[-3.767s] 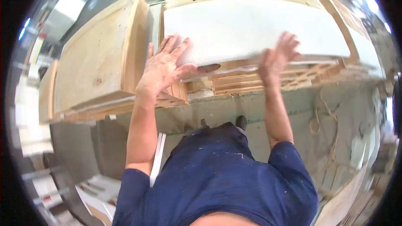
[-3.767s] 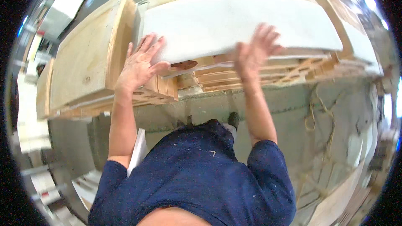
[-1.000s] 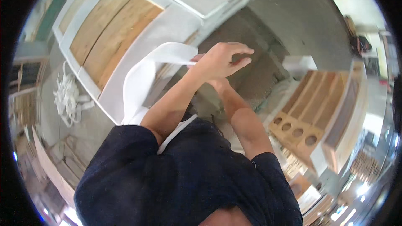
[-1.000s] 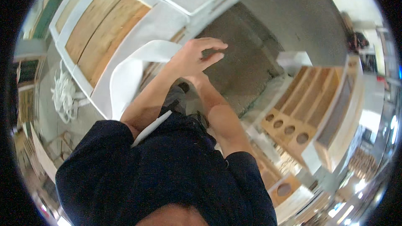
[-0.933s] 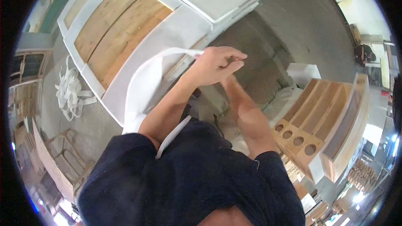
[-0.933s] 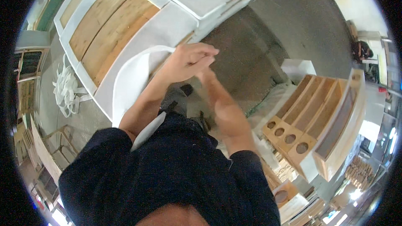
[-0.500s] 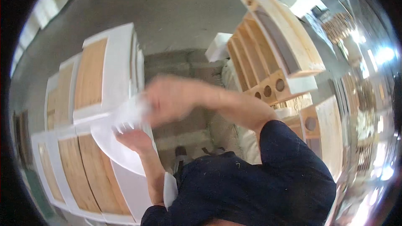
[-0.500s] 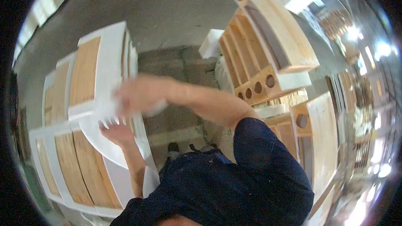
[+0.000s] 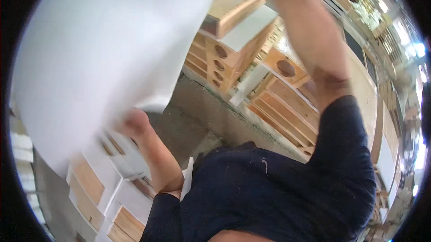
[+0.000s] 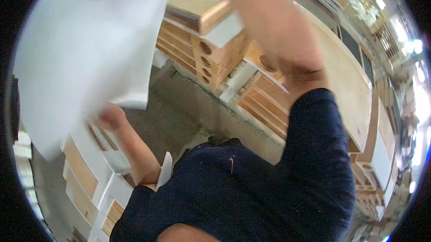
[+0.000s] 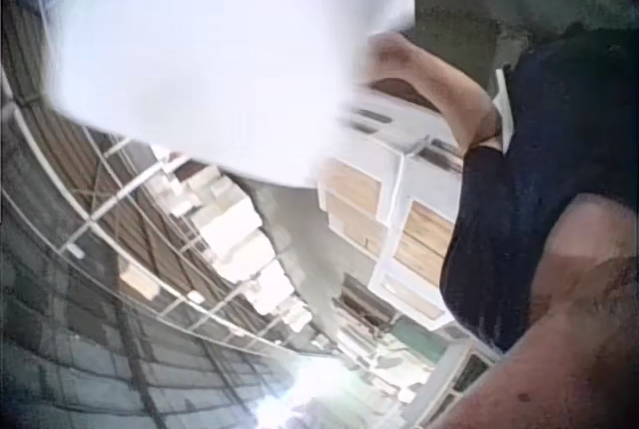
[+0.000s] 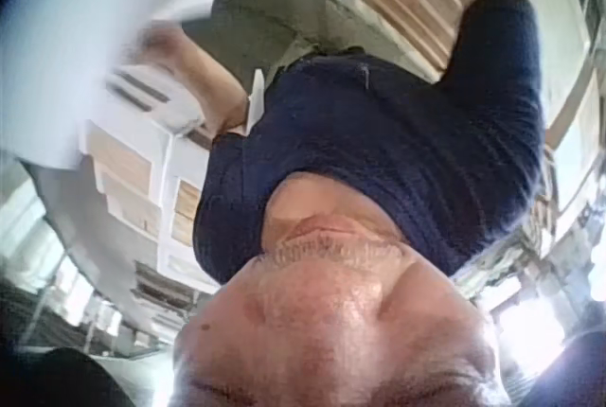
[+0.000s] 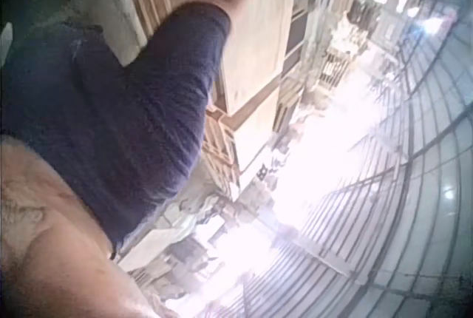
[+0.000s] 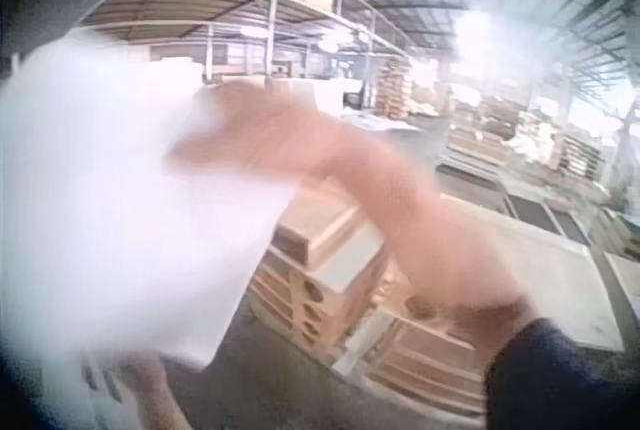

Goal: The person places white foam padding onto the edges of wooden furniture frames. They smooth the foam by hand and then use a pneumatic nail gun to secure the foam to the wood. The person works on multiple sections of the furniture frame throughout the video.

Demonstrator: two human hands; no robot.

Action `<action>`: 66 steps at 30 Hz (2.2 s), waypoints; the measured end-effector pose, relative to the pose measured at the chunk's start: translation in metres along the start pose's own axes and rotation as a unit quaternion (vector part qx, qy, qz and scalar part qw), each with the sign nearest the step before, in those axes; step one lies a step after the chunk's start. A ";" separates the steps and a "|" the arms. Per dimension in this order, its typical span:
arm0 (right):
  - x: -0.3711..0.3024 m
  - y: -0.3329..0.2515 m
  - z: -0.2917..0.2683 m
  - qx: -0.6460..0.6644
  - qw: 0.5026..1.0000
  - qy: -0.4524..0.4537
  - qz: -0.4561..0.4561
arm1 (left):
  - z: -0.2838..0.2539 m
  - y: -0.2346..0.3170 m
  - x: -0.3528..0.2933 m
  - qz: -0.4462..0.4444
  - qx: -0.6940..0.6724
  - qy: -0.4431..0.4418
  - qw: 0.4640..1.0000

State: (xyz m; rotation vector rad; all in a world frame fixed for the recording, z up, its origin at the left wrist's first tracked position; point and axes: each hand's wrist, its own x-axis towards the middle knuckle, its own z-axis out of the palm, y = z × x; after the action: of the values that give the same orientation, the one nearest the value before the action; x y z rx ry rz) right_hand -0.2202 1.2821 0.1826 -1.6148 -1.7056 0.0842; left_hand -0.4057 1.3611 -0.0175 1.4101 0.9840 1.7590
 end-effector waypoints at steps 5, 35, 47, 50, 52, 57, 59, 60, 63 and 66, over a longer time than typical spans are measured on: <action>-0.043 0.061 -0.143 -0.016 0.969 0.215 0.124 | 0.096 -0.064 -0.007 -0.058 -0.032 -0.068 0.995; -0.309 0.075 -0.226 -0.414 0.541 0.323 0.657 | 0.380 -0.071 -0.131 -0.107 -0.140 -0.803 0.569; -0.332 0.101 -0.229 -0.409 0.529 0.309 0.677 | 0.375 -0.073 -0.133 -0.055 -0.120 -0.793 0.595; -0.346 0.105 -0.234 -0.395 0.565 0.314 0.653 | 0.376 -0.070 -0.129 -0.076 -0.107 -0.803 0.581; -0.347 0.108 -0.238 -0.385 0.568 0.315 0.655 | 0.377 -0.072 -0.130 -0.081 -0.106 -0.802 0.583; -0.343 0.121 -0.239 -0.415 0.555 0.309 0.651 | 0.382 -0.072 -0.132 -0.085 -0.072 -0.794 0.598; -0.326 0.110 -0.234 -0.379 0.567 0.304 0.665 | 0.386 -0.069 -0.132 -0.074 -0.065 -0.790 0.605; -0.328 0.107 -0.235 -0.409 0.556 0.289 0.663 | 0.392 -0.068 -0.135 -0.050 -0.065 -0.777 0.625; -0.324 0.118 -0.235 -0.424 0.545 0.285 0.665 | 0.420 -0.066 -0.148 0.077 -0.016 -0.710 0.700; -0.324 0.114 -0.237 -0.428 0.529 0.276 0.678 | 0.439 -0.032 -0.156 0.197 0.051 -0.751 0.628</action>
State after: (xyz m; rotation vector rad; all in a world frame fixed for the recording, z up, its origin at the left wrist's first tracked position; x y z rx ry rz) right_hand -0.0266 0.9150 0.1342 -2.8589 0.4970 -0.5414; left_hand 0.0562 1.3073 -0.0623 2.4465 -0.2270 0.1671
